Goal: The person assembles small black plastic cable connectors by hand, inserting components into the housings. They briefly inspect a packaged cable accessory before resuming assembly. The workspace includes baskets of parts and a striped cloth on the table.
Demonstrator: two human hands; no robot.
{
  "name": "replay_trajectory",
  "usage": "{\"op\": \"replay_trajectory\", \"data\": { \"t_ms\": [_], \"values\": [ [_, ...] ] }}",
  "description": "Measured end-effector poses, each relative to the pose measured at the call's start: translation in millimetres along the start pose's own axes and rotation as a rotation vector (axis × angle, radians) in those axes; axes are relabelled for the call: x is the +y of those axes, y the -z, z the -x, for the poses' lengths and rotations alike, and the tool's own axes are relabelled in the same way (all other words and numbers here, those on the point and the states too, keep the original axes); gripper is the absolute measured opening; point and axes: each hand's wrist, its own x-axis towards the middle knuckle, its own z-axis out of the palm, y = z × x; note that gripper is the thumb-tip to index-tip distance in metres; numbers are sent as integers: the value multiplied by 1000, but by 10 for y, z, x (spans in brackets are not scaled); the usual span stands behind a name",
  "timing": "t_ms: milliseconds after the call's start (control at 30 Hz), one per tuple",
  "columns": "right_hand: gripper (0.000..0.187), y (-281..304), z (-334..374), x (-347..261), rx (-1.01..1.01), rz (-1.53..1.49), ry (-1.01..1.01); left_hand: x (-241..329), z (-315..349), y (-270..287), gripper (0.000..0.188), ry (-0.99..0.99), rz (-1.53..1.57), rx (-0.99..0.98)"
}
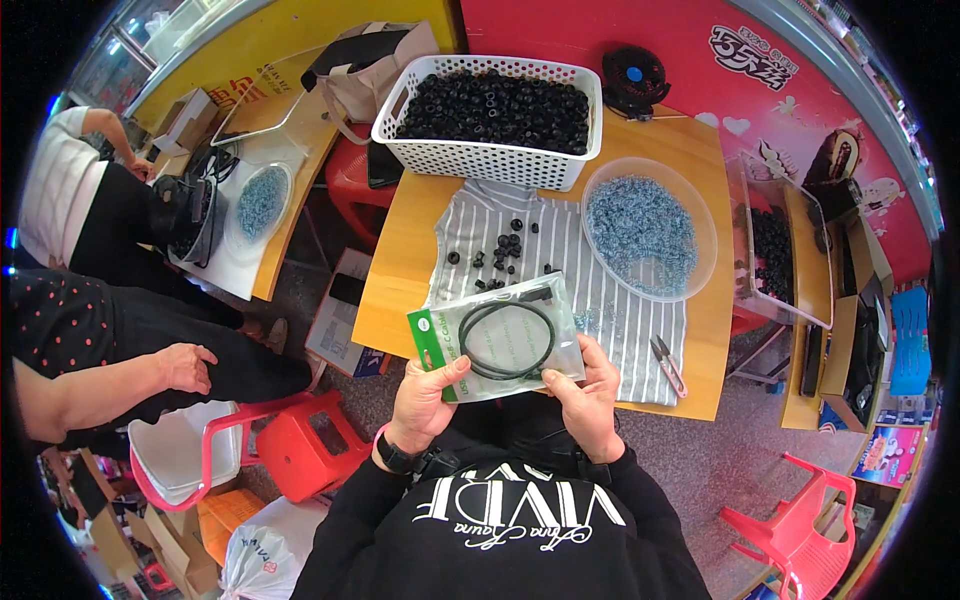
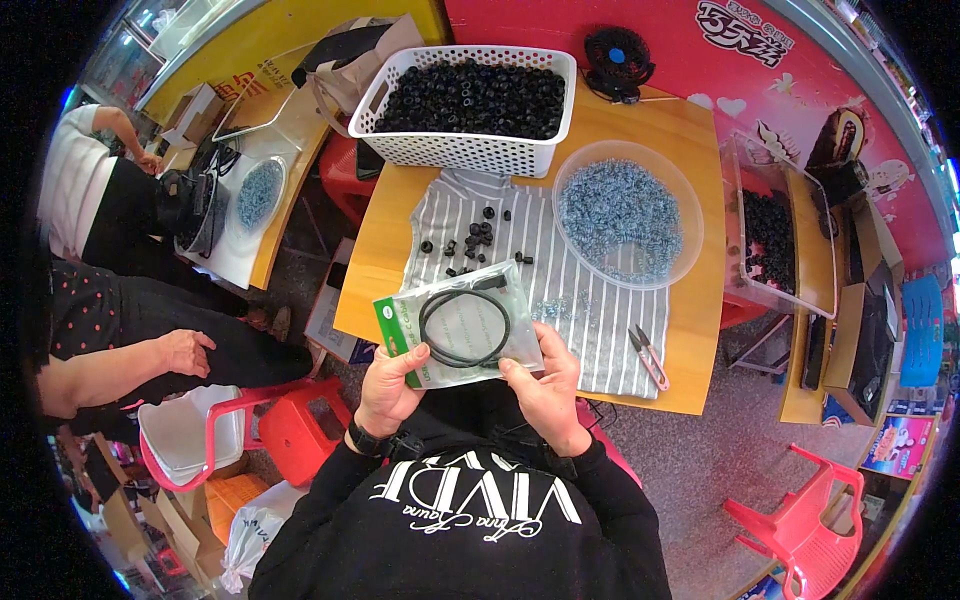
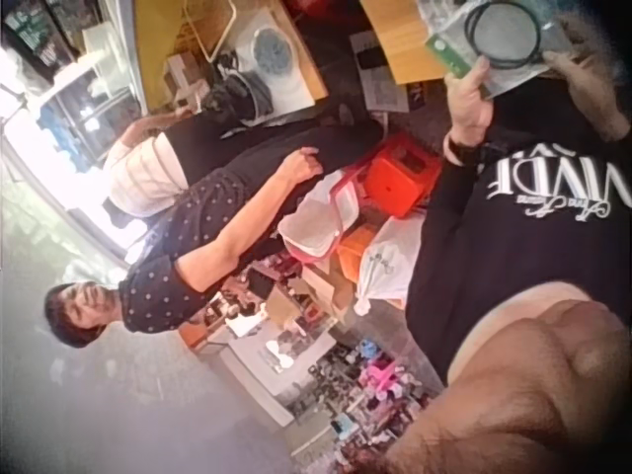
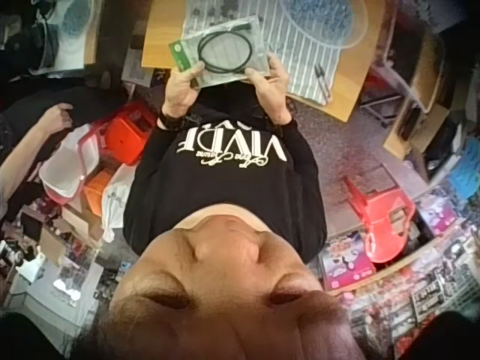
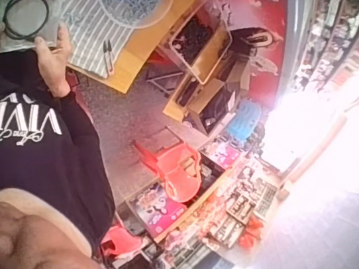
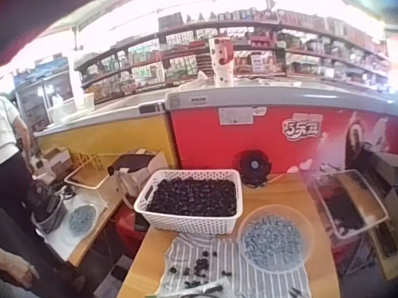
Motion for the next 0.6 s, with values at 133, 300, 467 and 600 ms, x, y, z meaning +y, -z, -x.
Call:
{"op": "replay_trajectory", "data": {
  "t_ms": [133,300,467,600],
  "values": [
    [43,103,-68,258,17,53,121,-47,-54,9,37,-22,-63,10],
    [45,263,-123,421,-10,168,103,-178,-124,34,34,9,-40,64],
    [48,300,-142,414,-63,219,150,-167,-131,14,34,-16,-89,81],
    [49,330,-144,462,-77,222,182,-179,-141,13,33,-31,-94,61]
  ]
}}
